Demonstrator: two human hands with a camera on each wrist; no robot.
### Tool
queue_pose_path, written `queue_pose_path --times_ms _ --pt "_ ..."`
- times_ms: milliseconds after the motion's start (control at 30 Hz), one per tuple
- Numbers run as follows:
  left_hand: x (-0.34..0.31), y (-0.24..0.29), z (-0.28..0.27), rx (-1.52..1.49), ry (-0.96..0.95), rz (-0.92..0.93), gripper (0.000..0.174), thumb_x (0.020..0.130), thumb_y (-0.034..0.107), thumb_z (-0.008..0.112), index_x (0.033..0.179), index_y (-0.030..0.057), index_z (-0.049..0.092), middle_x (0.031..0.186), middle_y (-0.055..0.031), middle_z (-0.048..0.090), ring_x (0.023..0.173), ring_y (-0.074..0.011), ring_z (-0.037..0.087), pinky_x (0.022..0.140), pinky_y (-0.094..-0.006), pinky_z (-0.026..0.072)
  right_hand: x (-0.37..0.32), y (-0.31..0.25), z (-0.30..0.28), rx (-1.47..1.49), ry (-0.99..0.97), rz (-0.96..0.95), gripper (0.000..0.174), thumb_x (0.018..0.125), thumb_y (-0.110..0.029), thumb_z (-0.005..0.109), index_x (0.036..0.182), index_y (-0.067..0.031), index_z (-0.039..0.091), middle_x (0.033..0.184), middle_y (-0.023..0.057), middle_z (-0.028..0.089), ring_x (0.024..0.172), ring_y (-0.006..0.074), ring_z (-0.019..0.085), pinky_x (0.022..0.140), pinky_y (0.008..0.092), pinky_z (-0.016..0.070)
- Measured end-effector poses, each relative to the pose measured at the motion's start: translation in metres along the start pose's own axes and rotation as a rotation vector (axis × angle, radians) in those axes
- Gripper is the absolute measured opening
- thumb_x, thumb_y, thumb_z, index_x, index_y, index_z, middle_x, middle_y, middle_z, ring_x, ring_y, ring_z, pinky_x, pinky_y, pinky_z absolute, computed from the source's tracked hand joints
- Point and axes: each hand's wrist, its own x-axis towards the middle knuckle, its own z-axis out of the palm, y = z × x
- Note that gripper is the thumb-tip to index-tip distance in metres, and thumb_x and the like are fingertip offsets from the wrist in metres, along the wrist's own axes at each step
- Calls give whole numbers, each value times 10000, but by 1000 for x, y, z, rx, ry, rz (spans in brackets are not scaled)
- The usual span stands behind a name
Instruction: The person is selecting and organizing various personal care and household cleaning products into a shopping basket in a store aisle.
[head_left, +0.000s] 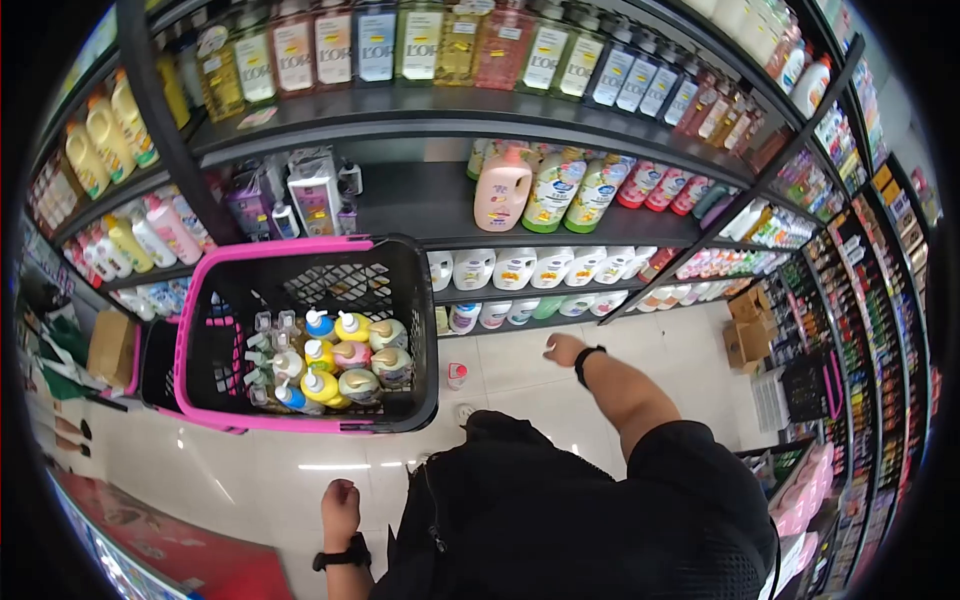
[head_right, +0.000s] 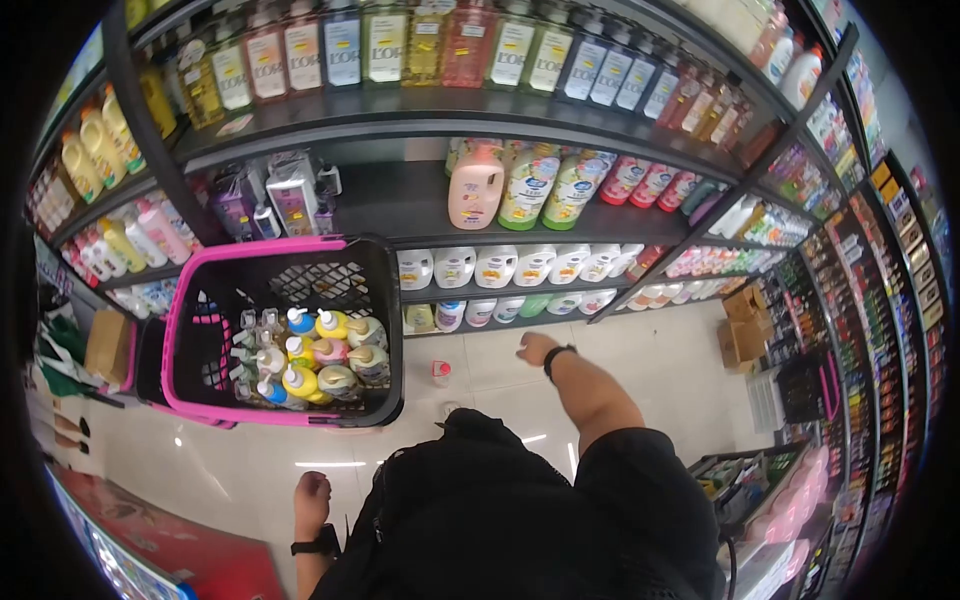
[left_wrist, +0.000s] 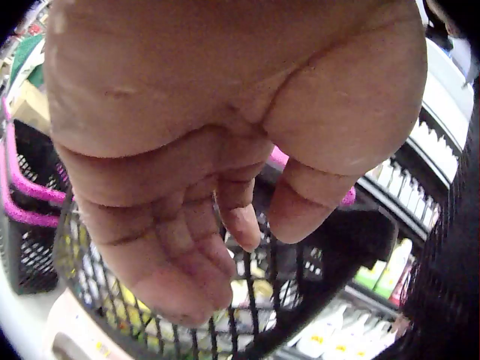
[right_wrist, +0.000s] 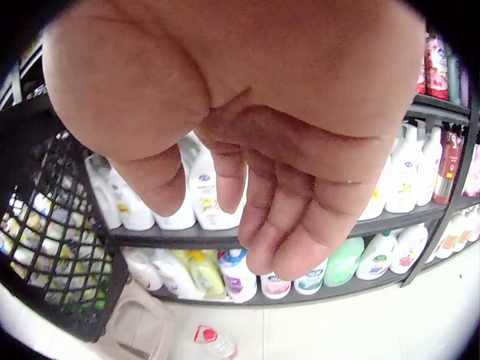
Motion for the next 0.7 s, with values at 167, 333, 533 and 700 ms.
queue_pose_path --times_ms 167,333,533,700 --pt "-8 110 -31 -311 68 141 71 962 30 592 1031 13 594 860 -25 615 755 -114 590 693 -259 493 64 60 -93 276 296 193 505 797 -374 734 1175 -45 669 1169 225 695 1125 383 656 977 452 515" --pt "11 172 -10 -261 70 238 68 988 53 588 1050 30 575 889 -28 616 779 -111 579 717 -260 495 122 95 -223 612 782 174 793 708 -326 848 1328 29 506 1190 242 662 1103 346 666 965 409 510" --pt "32 235 52 -277 48 203 89 987 27 564 1073 7 580 921 -26 611 840 -101 570 757 -250 478 162 93 -320 1029 844 -368 826 726 -150 871 1399 22 425 1256 168 612 1110 263 623 961 378 501" --pt "47 270 86 -98 -26 223 145 971 20 600 1114 -6 599 979 -24 624 844 -89 563 765 -236 466 139 69 -365 873 480 -389 740 775 -140 857 1399 -16 478 1280 128 622 1127 245 620 997 372 489"
